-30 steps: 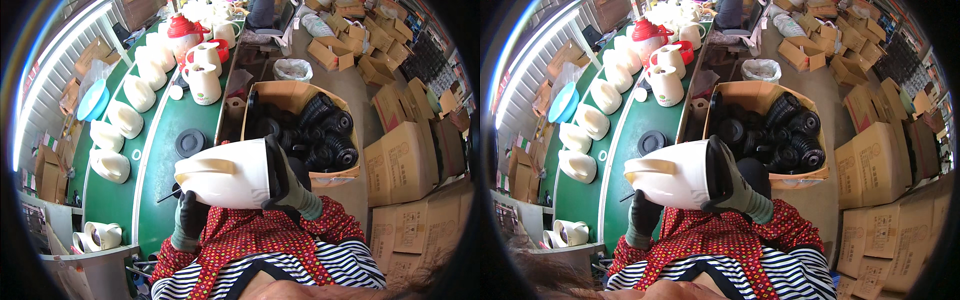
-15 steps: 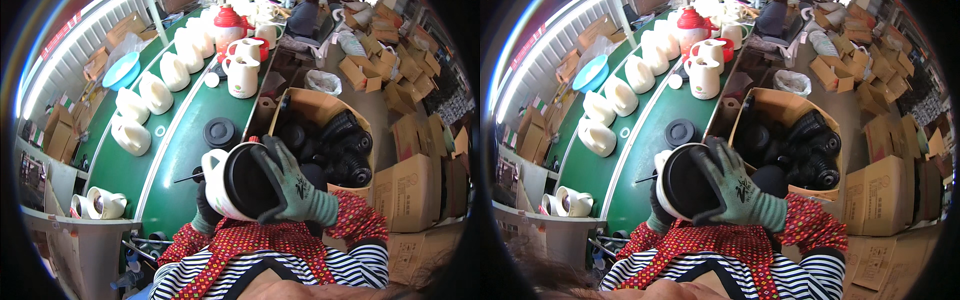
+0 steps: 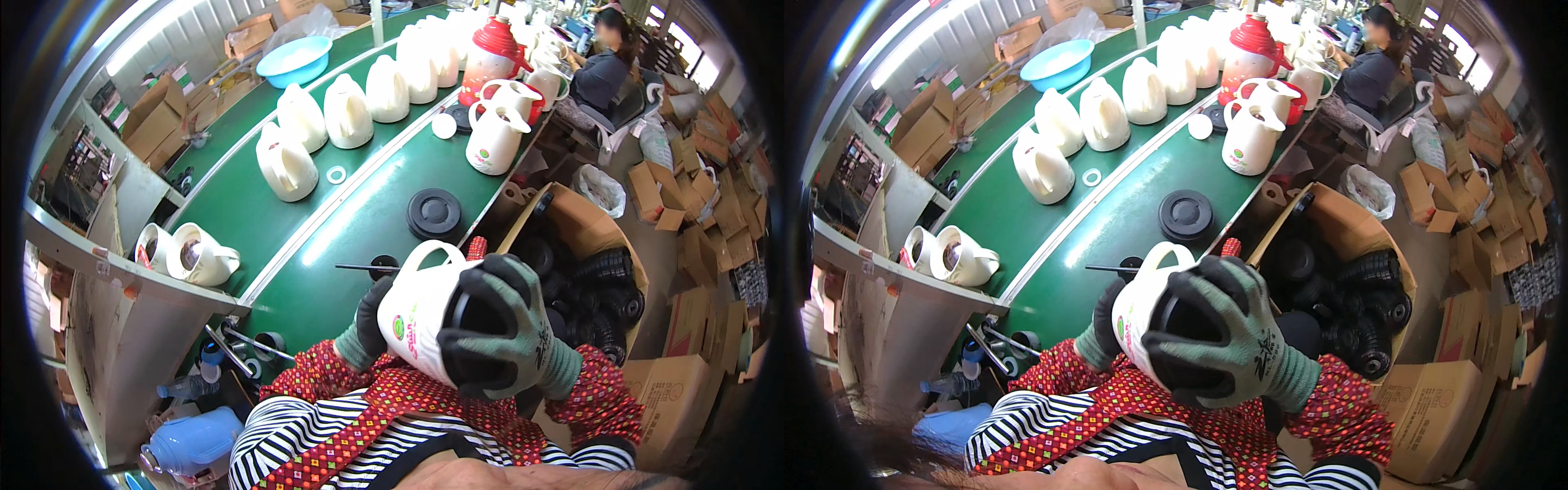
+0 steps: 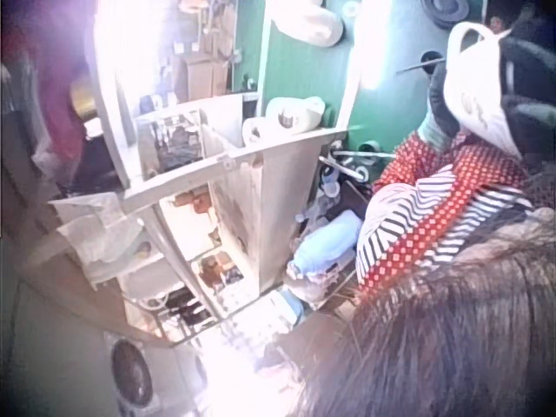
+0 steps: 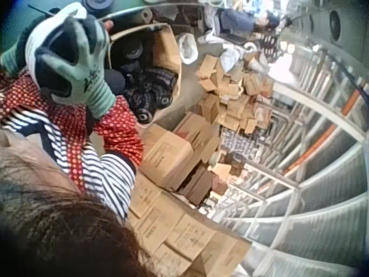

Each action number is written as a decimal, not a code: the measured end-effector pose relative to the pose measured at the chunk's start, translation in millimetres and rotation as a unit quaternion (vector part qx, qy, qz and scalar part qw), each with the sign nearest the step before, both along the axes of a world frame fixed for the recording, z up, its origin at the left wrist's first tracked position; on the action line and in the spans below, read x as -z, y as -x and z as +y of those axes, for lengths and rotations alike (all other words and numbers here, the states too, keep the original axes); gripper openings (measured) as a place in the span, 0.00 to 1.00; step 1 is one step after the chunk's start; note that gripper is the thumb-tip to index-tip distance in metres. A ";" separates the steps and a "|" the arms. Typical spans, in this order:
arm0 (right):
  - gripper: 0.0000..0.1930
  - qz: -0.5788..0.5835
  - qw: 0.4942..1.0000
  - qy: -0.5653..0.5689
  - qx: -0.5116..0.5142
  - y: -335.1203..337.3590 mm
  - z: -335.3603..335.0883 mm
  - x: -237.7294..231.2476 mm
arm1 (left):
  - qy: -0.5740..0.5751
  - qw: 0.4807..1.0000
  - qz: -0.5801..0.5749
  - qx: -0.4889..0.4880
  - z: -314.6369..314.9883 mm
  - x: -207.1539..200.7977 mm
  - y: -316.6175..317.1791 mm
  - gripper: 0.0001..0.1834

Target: The person assembles white plastic pitchers by inserting black lids and internal components. They pick each pitcher from a conveyor belt, insert the parts, and place the finished unit back on the belt.

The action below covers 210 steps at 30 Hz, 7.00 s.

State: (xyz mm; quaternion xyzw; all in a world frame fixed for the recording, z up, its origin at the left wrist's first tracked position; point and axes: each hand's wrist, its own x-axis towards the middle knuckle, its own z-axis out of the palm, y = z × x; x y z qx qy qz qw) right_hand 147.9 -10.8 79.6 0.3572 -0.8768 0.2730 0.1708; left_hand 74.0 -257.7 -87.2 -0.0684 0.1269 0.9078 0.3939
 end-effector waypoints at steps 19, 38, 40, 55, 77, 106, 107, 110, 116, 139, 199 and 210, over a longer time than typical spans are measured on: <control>0.38 -0.147 0.925 0.348 0.044 70.5 -71.9 145.1 | 0.593 0.704 0.363 -0.147 -161.9 -144.5 44.9 0.55; 0.21 -0.303 0.829 0.364 0.299 43.2 72.8 164.1 | 0.754 -0.107 0.618 0.194 -326.0 -77.7 400.0 0.32; 0.20 -0.312 0.838 0.334 0.299 60.7 96.4 161.4 | 0.740 -0.065 0.662 0.101 -399.5 -29.7 416.3 0.33; 0.32 -0.489 0.705 -0.304 0.415 369.5 274.8 349.7 | 0.755 0.159 0.636 0.016 -136.4 -72.1 252.8 0.45; 0.26 -0.477 0.674 -0.226 0.516 490.3 387.6 503.2 | 0.697 0.254 0.625 0.243 -10.7 28.6 130.3 0.60; 0.50 -0.262 0.744 0.001 0.615 296.8 328.4 79.3 | 0.640 0.385 0.665 -0.003 -16.7 45.8 104.7 0.59; 0.46 -0.268 0.787 0.097 0.547 270.3 336.7 84.5 | 0.620 0.415 0.666 -0.019 6.1 35.0 101.5 0.61; 0.26 -0.355 0.666 0.602 0.259 176.8 251.7 71.7 | 0.555 0.485 0.672 -0.075 68.4 14.8 88.5 0.67; 0.29 -0.390 0.816 0.395 0.160 -13.0 157.3 139.7 | 0.393 0.524 0.704 -0.275 136.2 4.4 62.4 0.61; 0.12 -0.121 0.899 0.216 0.361 -48.2 57.8 156.1 | 0.637 0.480 0.596 0.091 -98.0 74.9 127.9 0.30; 0.26 -0.557 0.761 0.031 0.330 24.1 121.5 50.4 | 0.344 0.429 0.826 0.124 203.5 3.2 124.0 0.17; 0.19 -0.425 0.855 0.008 0.297 30.2 160.3 126.2 | 0.489 0.345 0.754 0.271 187.7 -70.6 77.9 0.21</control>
